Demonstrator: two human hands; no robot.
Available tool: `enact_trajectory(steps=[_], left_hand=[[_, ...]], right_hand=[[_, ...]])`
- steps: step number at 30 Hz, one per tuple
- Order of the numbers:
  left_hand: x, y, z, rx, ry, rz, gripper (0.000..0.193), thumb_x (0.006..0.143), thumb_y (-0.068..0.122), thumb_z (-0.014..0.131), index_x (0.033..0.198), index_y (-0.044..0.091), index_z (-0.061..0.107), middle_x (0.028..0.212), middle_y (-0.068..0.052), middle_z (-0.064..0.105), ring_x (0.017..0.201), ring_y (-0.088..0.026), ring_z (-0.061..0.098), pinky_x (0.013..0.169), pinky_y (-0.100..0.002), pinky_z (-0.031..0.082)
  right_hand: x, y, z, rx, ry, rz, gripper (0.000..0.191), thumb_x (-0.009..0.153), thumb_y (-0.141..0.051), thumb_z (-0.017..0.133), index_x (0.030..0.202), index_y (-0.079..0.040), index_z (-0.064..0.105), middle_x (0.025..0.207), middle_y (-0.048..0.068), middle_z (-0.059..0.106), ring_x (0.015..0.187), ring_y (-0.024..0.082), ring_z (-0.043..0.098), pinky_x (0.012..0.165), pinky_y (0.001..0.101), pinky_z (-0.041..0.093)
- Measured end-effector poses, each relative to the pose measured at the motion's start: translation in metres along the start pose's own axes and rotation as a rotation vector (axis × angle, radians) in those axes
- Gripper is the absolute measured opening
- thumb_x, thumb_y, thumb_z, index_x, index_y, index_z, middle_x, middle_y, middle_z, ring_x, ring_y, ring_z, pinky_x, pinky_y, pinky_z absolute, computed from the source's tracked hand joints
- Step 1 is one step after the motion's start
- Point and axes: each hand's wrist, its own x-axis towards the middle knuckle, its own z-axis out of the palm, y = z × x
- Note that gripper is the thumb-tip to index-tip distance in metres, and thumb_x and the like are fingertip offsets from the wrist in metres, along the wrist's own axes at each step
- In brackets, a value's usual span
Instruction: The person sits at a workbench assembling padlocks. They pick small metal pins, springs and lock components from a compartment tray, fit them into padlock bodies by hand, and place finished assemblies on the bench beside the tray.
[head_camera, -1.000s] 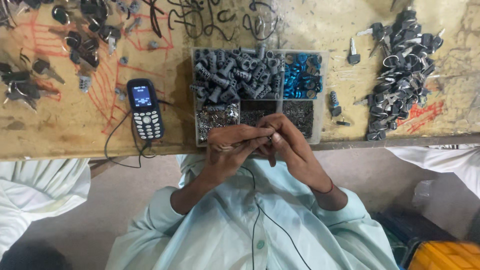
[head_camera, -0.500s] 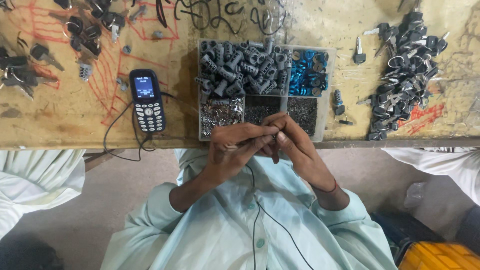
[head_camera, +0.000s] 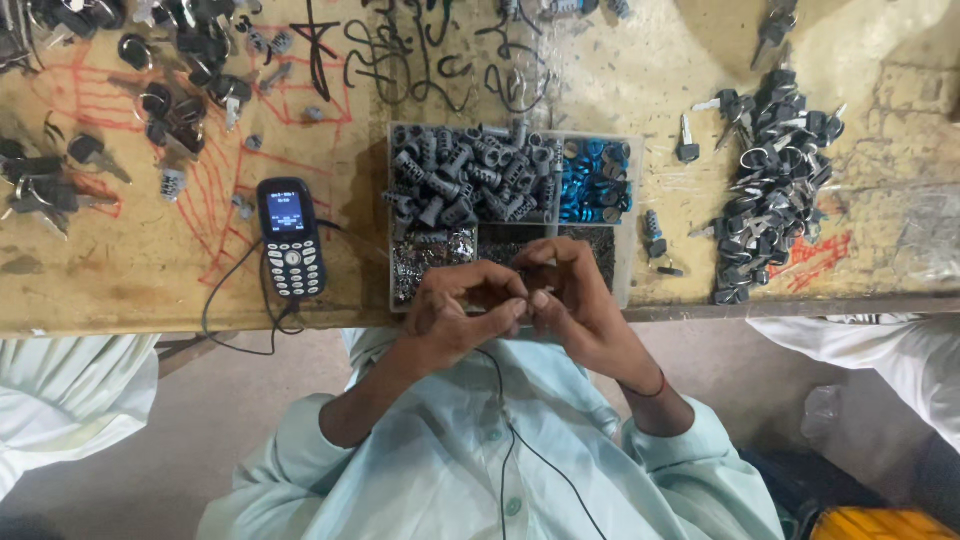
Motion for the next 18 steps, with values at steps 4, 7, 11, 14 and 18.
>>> enact_trajectory(steps=[4,7,11,14,18], left_hand=[[0.003,-0.009,-0.002,-0.115,0.002,0.052,0.013,0.094,0.004,0.072,0.106,-0.004,0.071,0.092,-0.007,0.075,0.083,-0.01,0.072,0.074,-0.026,0.062],[0.0,-0.009,0.002,0.03,0.074,0.094,0.014,0.094,0.005,0.072,0.105,-0.003,0.072,0.09,-0.006,0.076,0.079,-0.01,0.073,0.07,-0.024,0.061],[0.0,-0.007,0.005,-0.116,0.041,0.017,0.013,0.096,0.006,0.069,0.106,-0.001,0.071,0.089,-0.005,0.075,0.076,-0.008,0.073,0.069,-0.024,0.063],[0.0,-0.005,0.008,0.203,0.136,0.15,0.012,0.09,0.004,0.073,0.101,-0.001,0.073,0.084,-0.005,0.074,0.072,-0.007,0.071,0.065,-0.023,0.059],[-0.001,-0.002,0.005,0.196,0.077,0.153,0.011,0.093,0.007,0.072,0.103,0.002,0.072,0.085,-0.004,0.072,0.074,-0.007,0.071,0.067,-0.024,0.058]], right_hand=[[-0.005,0.016,-0.001,-0.042,-0.009,0.026,0.034,0.114,-0.015,0.048,0.144,-0.001,0.038,0.13,0.01,0.051,0.119,0.013,0.054,0.099,0.0273,0.049],[-0.005,0.026,0.01,0.016,0.063,0.095,0.035,0.114,-0.018,0.045,0.145,-0.004,0.037,0.122,0.008,0.052,0.098,0.01,0.056,0.082,0.0252,0.052],[-0.004,0.01,0.015,-0.029,0.1,0.183,0.034,0.11,-0.018,0.043,0.141,-0.006,0.039,0.116,0.004,0.052,0.096,0.009,0.056,0.075,0.026,0.054],[-0.003,-0.019,-0.003,-0.623,0.109,0.114,0.024,0.108,-0.019,0.054,0.129,-0.01,0.049,0.102,0.004,0.057,0.086,0.015,0.059,0.07,0.0314,0.051],[0.003,-0.038,-0.037,-1.552,-0.03,0.018,0.012,0.092,-0.015,0.066,0.102,-0.011,0.06,0.092,0.007,0.062,0.084,0.027,0.067,0.062,0.0433,0.05]])
